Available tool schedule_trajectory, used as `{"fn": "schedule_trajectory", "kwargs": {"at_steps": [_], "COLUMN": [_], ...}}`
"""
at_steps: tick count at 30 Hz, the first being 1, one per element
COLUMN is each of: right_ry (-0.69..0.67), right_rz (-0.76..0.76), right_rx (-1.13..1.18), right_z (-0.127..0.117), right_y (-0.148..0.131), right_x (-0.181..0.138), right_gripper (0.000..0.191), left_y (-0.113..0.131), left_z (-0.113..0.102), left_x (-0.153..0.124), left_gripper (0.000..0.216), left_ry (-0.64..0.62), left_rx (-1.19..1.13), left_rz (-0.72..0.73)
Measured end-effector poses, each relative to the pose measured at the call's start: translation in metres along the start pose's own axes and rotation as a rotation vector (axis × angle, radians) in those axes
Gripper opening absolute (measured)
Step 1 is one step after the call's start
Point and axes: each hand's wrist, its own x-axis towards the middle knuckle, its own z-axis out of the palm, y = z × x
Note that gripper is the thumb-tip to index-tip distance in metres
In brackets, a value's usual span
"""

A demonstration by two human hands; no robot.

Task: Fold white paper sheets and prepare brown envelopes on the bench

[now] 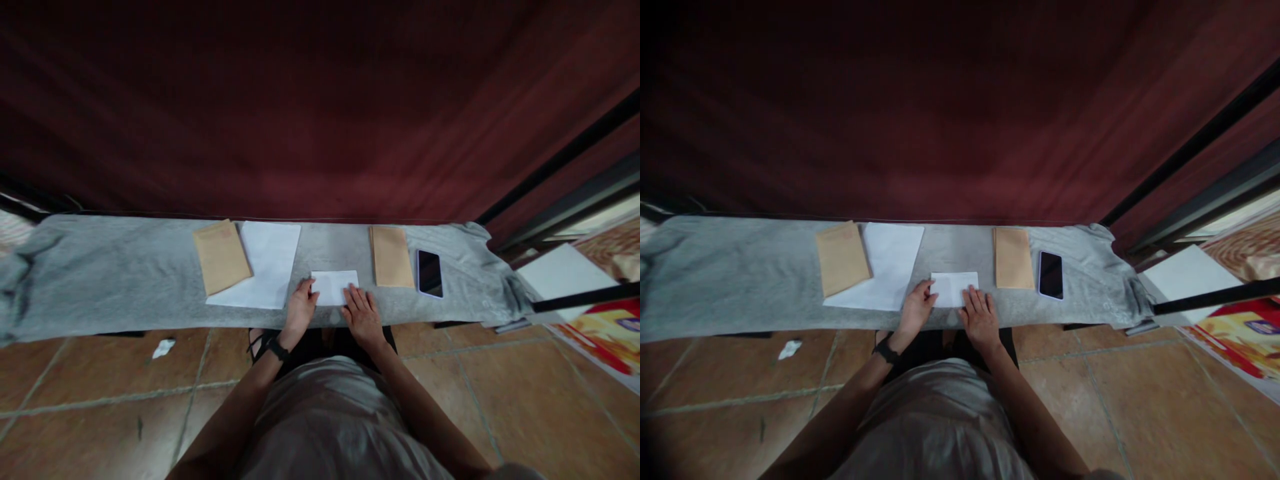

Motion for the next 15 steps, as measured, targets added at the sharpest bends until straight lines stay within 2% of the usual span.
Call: {"fn": "schedule_trajectory", "kwargs": {"at_steps": [5,7,11,15], "right_ry": [-0.010,-0.016,-0.038,-0.046], "right_rz": [0.008,0.008,-0.010,-0.048], "right_rx": [-0.001,-0.003,-0.020,-0.028], "right_z": [-0.002,-0.002,-0.002,-0.004], "right_y": [0.002,0.001,0.002,0.004], "right_x": [-0.002,-0.002,-0.003,-0.004], "right_gripper": [0.053,0.053,0.052,0.050], "left_y": [0.013,0.022,0.037,0.034], "left_z": [0.000,0.008,0.033,0.043], "left_x": [-0.016,-0.027,-0.049,-0.060], "left_gripper": [0.041,0.042,0.055,0.070], "left_ry": [0.031,0.028,-0.084,-0.112], "left_rx": [0.264,0.349,0.365,0.411], "left_rz": [0.137,0.242,0.481,0.509]}}
